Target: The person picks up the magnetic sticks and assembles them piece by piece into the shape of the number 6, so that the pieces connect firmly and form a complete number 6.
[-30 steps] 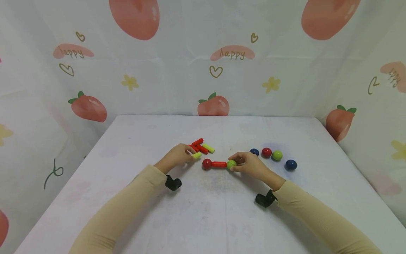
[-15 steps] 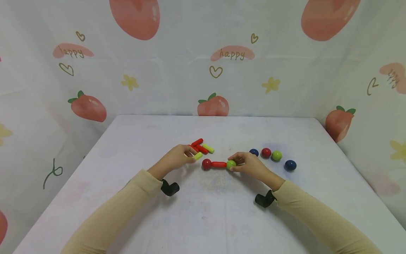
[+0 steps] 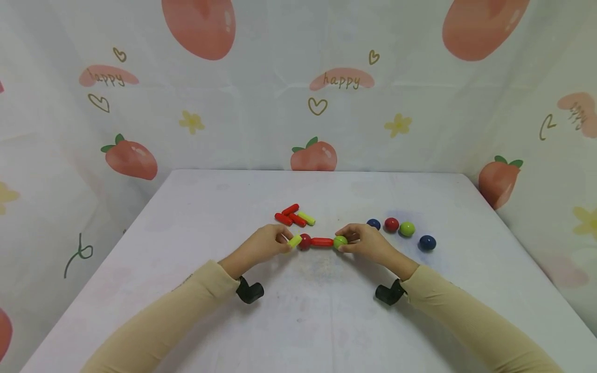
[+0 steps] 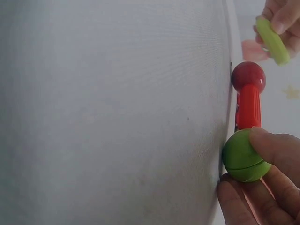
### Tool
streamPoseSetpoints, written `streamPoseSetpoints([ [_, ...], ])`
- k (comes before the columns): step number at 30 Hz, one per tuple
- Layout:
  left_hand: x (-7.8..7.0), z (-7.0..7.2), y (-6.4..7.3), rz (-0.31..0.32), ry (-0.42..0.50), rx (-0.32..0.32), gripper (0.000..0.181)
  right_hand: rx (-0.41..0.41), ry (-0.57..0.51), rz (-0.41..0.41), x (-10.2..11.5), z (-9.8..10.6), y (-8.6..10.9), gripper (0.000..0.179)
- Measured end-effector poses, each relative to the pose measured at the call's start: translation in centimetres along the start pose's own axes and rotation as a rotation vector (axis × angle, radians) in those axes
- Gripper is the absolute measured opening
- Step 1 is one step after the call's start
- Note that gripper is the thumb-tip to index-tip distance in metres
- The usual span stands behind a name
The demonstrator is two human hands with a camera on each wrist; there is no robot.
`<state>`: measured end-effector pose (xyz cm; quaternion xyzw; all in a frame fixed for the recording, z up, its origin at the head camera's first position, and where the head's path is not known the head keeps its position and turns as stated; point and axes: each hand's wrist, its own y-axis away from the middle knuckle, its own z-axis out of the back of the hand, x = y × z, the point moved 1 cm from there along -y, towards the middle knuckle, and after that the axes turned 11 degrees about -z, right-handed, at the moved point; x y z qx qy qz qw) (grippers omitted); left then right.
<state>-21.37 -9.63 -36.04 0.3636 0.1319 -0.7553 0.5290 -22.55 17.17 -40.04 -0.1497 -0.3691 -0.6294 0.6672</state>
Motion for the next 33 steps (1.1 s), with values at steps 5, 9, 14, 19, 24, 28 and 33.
streamPoseSetpoints([
  [5, 0.0, -1.3, 0.3, 0.051, 0.011, 0.03, 0.019, -0.003, 0.005, 0.001, 0.0, 0.0, 0.0, 0.032],
  [9, 0.2, -1.9, 0.4, 0.08, 0.056, 0.045, 0.018, -0.002, 0.007, 0.003, -0.1, 0.0, 0.0, 0.032],
  [14, 0.3, -2.5, 0.4, 0.111, 0.091, 0.065, 0.019, -0.003, 0.003, 0.006, -0.1, 0.0, -0.1, 0.032],
  [19, 0.1, -2.9, 0.3, 0.155, 0.144, 0.073, 0.021, -0.001, 0.002, 0.004, 0.0, 0.1, -0.1, 0.032],
  [24, 0.2, -3.2, -0.3, 0.177, 0.207, 0.066, 0.018, 0.006, 0.001, -0.003, 0.1, 0.1, 0.0, 0.032],
  [28, 0.6, -3.4, -0.8, 0.166, 0.251, 0.062, 0.017, 0.006, 0.006, -0.004, 0.2, 0.1, 0.1, 0.032],
  [33, 0.8, -3.5, -1.2, 0.158, 0.303, 0.068, 0.013, 0.008, 0.003, -0.007, 0.2, 0.1, 0.0, 0.033],
])
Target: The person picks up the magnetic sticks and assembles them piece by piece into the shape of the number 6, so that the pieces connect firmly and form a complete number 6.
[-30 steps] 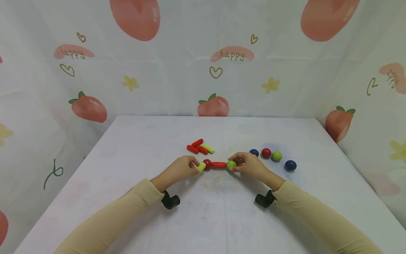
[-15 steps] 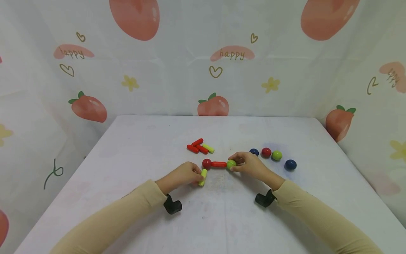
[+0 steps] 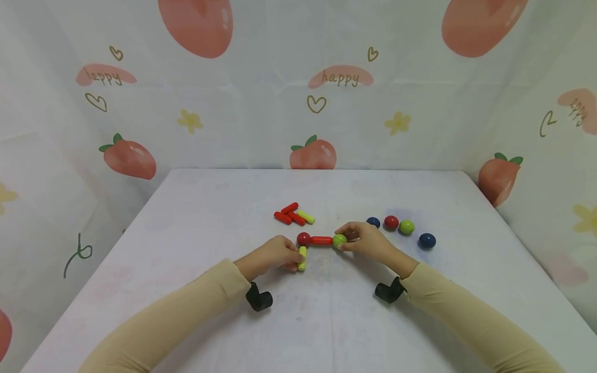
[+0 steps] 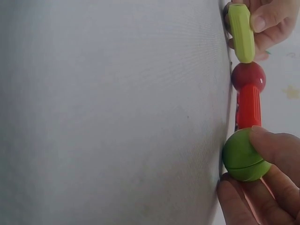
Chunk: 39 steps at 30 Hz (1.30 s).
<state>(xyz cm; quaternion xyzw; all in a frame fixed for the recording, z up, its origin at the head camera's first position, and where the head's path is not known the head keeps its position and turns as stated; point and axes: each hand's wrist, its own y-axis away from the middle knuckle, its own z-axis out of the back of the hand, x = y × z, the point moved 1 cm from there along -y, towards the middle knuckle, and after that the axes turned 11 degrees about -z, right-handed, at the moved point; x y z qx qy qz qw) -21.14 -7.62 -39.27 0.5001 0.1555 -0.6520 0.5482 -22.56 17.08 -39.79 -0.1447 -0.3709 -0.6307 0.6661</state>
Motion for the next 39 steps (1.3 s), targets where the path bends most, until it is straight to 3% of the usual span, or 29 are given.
streamPoseSetpoints([
  [10, -0.17, 0.12, -0.22, 0.048, 0.054, 0.01, 0.015, -0.006, 0.002, 0.002, -0.08, 0.0, -0.09, 0.033],
  [34, -0.13, -0.02, -0.17, 0.028, 0.098, 0.008, 0.022, -0.013, 0.016, -0.003, -0.11, -0.07, -0.07, 0.033],
  [39, -0.14, -0.13, -0.09, 0.026, 0.069, -0.001, 0.026, -0.011, 0.018, 0.005, -0.08, -0.02, -0.07, 0.033],
])
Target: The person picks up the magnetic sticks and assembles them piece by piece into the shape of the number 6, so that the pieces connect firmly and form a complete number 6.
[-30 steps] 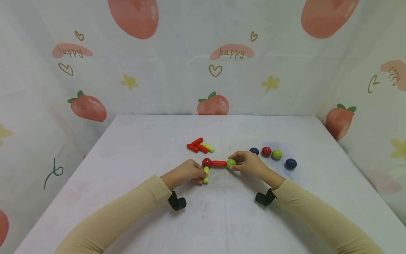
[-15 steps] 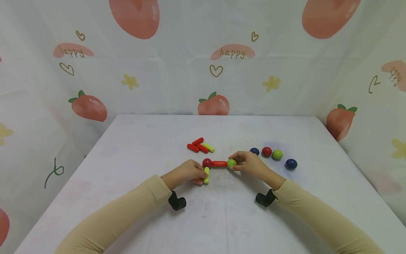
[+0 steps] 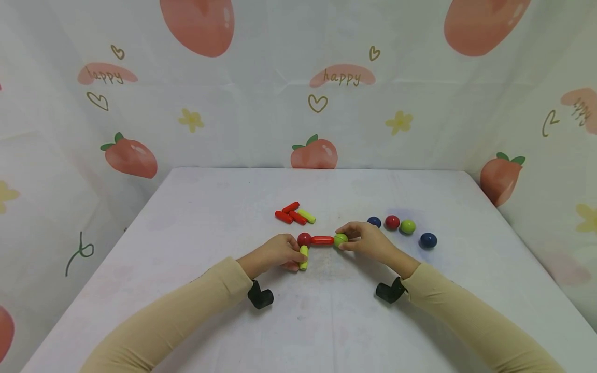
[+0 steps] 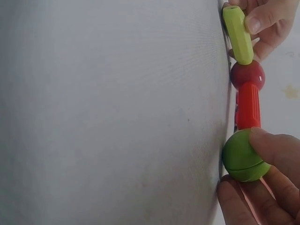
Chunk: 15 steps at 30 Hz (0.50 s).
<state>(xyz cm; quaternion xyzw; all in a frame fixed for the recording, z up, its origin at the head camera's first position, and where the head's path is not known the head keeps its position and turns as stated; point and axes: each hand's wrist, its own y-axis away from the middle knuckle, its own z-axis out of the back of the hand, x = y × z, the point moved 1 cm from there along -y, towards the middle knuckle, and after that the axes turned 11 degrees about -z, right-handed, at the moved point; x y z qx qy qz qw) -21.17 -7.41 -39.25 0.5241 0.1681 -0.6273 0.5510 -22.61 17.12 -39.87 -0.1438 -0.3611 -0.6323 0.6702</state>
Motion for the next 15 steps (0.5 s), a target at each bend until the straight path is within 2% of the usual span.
streamPoseSetpoints([
  [11, -0.45, -0.34, 0.15, 0.004, -0.112, -0.036, 0.032, 0.008, 0.001, -0.004, -0.01, 0.02, -0.05, 0.034],
  [15, -0.36, -0.38, 0.02, 0.006, -0.117, -0.038, 0.034, 0.01, 0.003, -0.001, 0.05, 0.05, 0.05, 0.034],
])
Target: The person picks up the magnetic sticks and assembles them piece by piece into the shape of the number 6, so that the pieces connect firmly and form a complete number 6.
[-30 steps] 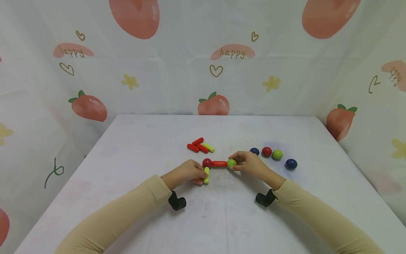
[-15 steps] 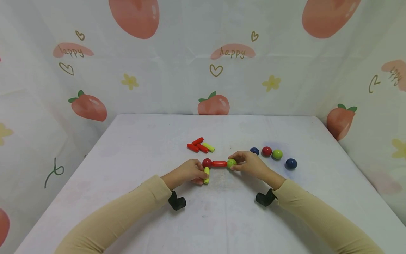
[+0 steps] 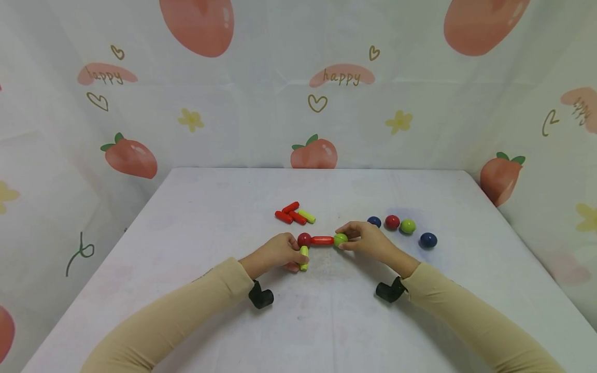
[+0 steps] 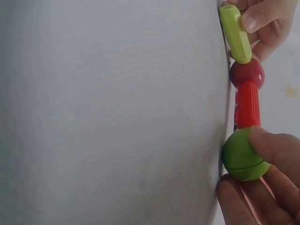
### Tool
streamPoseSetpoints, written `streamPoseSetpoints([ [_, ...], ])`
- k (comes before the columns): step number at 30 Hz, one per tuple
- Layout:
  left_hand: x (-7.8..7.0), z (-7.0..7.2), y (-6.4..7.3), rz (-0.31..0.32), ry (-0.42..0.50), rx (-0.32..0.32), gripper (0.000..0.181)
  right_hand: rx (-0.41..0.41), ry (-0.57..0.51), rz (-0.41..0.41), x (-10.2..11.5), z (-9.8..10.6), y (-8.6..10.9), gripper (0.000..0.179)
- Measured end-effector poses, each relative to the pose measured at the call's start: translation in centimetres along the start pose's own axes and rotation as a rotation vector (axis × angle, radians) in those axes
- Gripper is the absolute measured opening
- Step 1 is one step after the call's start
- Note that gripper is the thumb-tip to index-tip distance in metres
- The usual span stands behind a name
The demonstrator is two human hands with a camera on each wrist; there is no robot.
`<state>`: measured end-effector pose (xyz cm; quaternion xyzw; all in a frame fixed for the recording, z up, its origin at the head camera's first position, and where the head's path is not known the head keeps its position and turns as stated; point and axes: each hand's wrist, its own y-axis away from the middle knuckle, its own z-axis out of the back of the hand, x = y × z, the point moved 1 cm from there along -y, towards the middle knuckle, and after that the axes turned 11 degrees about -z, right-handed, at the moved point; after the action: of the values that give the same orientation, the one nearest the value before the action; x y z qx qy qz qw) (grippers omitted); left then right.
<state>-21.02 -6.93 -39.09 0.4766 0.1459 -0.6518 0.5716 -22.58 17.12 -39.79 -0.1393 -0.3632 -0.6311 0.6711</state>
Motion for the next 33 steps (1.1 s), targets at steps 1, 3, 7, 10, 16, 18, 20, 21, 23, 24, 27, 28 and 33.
streamPoseSetpoints([
  [1, 0.0, 0.0, 0.0, -0.001, 0.003, 0.001, 0.034, -0.001, -0.002, -0.001, 0.0, 0.0, 0.0, 0.034],
  [3, 0.1, 0.0, 0.0, -0.002, 0.008, 0.003, 0.033, -0.003, -0.006, -0.003, 0.0, 0.0, 0.0, 0.033],
  [7, 0.1, 0.1, -0.1, -0.003, 0.024, 0.009, 0.03, -0.003, -0.014, 0.002, 0.0, 0.0, 0.1, 0.034],
  [10, 0.1, 0.1, -0.1, -0.004, 0.031, 0.015, 0.028, -0.002, -0.02, 0.001, 0.0, 0.0, 0.1, 0.033],
  [16, 0.2, 0.0, 0.0, -0.007, 0.041, 0.023, 0.026, 0.003, -0.027, 0.004, -0.1, -0.1, 0.1, 0.034],
  [18, 0.2, 0.0, 0.1, -0.007, 0.047, 0.024, 0.026, 0.006, -0.028, 0.017, -0.1, -0.1, 0.1, 0.035],
  [20, 0.2, 0.0, 0.0, -0.009, 0.053, 0.026, 0.025, 0.009, -0.043, 0.017, -0.2, -0.1, 0.2, 0.036],
  [21, 0.2, 0.0, 0.0, -0.011, 0.056, 0.026, 0.025, 0.01, -0.049, 0.021, -0.2, -0.1, 0.2, 0.037],
  [23, 0.3, 0.0, 0.0, -0.012, 0.061, 0.027, 0.025, 0.011, -0.06, 0.033, -0.3, 0.0, 0.3, 0.039],
  [24, 0.3, 0.0, 0.0, -0.011, 0.064, 0.027, 0.025, 0.009, -0.063, 0.045, -0.4, 0.1, 0.3, 0.04],
  [27, 0.3, 0.0, -0.1, -0.007, 0.061, 0.025, 0.025, -0.002, -0.075, 0.082, -0.4, 0.4, 0.6, 0.043],
  [28, 0.4, 0.0, -0.1, -0.006, 0.059, 0.024, 0.025, -0.008, -0.078, 0.093, -0.5, 0.6, 0.7, 0.044],
  [33, 0.4, 0.0, -0.2, -0.003, 0.048, 0.021, 0.026, -0.04, -0.1, 0.095, -0.3, 2.0, 1.5, 0.048],
])
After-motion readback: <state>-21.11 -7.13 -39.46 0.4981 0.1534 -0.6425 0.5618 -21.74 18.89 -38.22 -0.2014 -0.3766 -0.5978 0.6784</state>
